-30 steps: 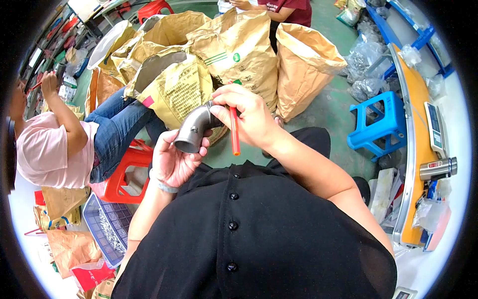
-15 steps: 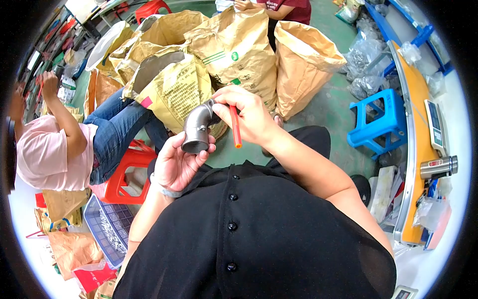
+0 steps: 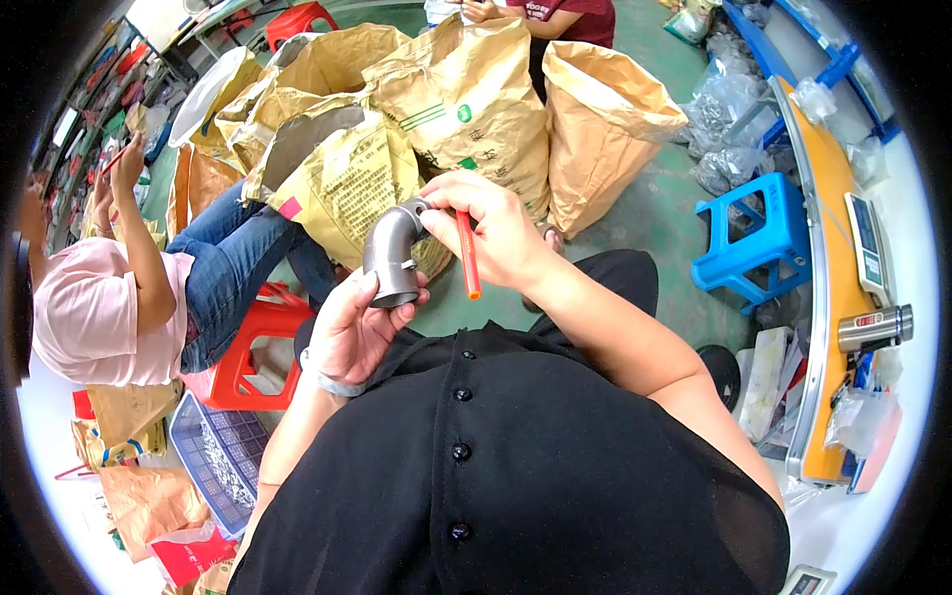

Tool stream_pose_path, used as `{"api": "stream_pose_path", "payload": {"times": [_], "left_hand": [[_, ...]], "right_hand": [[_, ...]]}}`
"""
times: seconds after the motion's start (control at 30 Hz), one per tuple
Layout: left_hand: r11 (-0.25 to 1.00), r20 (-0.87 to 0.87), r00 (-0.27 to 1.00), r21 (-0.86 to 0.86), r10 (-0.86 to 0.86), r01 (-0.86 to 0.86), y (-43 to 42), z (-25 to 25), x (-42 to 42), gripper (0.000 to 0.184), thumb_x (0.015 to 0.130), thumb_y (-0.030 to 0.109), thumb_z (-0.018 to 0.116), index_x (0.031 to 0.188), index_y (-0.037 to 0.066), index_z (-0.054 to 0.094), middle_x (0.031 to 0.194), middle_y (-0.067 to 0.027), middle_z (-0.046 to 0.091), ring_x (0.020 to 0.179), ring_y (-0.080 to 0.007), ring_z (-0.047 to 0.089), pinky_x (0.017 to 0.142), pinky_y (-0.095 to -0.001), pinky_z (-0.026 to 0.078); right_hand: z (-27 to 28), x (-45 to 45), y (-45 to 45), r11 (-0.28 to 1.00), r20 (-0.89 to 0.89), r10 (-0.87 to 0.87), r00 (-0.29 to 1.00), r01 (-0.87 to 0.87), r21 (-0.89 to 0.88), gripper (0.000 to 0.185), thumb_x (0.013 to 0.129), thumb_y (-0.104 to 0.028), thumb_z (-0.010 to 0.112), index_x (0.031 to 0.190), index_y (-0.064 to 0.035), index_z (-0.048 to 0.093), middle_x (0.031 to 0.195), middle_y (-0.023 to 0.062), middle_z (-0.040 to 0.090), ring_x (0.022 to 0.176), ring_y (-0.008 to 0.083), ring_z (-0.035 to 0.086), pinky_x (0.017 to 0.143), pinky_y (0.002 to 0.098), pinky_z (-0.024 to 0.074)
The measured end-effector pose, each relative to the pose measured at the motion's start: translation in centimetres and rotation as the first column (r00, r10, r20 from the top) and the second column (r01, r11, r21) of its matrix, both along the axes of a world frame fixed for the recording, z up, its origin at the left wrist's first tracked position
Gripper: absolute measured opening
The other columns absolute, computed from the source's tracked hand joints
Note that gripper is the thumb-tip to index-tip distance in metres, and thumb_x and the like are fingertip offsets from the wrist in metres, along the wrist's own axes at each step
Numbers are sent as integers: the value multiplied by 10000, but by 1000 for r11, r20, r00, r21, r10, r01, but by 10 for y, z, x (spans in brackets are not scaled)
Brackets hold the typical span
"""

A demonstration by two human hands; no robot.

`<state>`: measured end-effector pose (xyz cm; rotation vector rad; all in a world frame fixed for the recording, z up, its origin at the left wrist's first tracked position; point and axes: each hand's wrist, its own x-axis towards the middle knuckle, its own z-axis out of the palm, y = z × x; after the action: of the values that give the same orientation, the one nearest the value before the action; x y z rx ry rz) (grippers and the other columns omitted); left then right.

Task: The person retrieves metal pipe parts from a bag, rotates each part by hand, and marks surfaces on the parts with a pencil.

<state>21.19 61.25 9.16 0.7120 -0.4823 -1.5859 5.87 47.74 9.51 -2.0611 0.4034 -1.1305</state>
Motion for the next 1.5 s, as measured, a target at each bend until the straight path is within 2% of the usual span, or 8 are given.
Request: {"api": "stream_pose_path", "payload": {"times": [0.3,0.6,0.8,1.1,1.23,1.3,1.37,1.5], "left_hand": [[970,376,894,-86,244,-229,0,11,-8,589,759,153,674,1257,-18,410,1041,-70,553,906,-112,540,774,-249,452],[928,612,698,-252,372,-273,0,-5,-12,665,719,72,713,1283,-55,385,1113,-95,522,1000,-134,510,878,-270,415],[885,718,518,-387,465,-259,0,-10,-11,605,696,102,731,1219,-44,464,1058,-88,524,968,-148,514,850,-269,421],[855,756,400,-465,518,-229,-2,-7,-9,566,676,120,730,1170,-32,499,965,-103,520,871,-175,526,784,-277,435],[871,824,284,-460,491,-170,0,-7,-4,541,692,51,707,1177,-47,489,986,-55,493,914,-123,488,823,-239,393],[879,859,190,-457,476,-135,2,-3,-3,529,687,60,705,1165,-42,501,969,-61,490,890,-129,489,803,-240,399],[878,859,186,-459,478,-134,2,-5,-2,523,681,70,704,1154,-40,510,949,-68,488,867,-137,489,785,-241,403],[885,873,148,-455,465,-101,3,-3,-3,523,671,77,699,1144,-46,513,932,-73,485,847,-147,494,767,-244,409]], "right_hand": [[-13,0,-2,998,-72,-26,997,30,56,163,741,-72,675,847,19,590,944,136,606,830,237,605,718,299,474],[-27,3,-6,995,-98,-11,995,21,98,161,740,-85,683,847,14,615,957,142,604,830,249,610,703,306,479],[-27,3,-5,994,-131,-19,991,33,101,154,742,-90,684,850,3,627,951,122,608,831,246,615,702,306,482],[-23,1,-3,992,-196,30,980,-5,129,142,751,-76,665,867,-7,620,945,101,607,843,249,613,721,301,482],[-24,-5,-8,999,-221,21,975,-12,45,116,770,-52,630,877,-7,618,953,119,602,857,248,608,739,301,480],[-24,-11,-11,997,-248,15,969,5,80,110,806,-53,603,902,0,618,1000,116,593,903,217,592,780,292,467],[-21,-16,-14,993,-260,34,965,-3,119,115,839,-53,568,922,14,611,1027,129,590,956,214,576,823,298,455],[-12,-20,-18,1000,-188,-5,982,8,17,184,892,-103,514,995,28,591,1067,146,567,981,216,570,831,303,454]]}}
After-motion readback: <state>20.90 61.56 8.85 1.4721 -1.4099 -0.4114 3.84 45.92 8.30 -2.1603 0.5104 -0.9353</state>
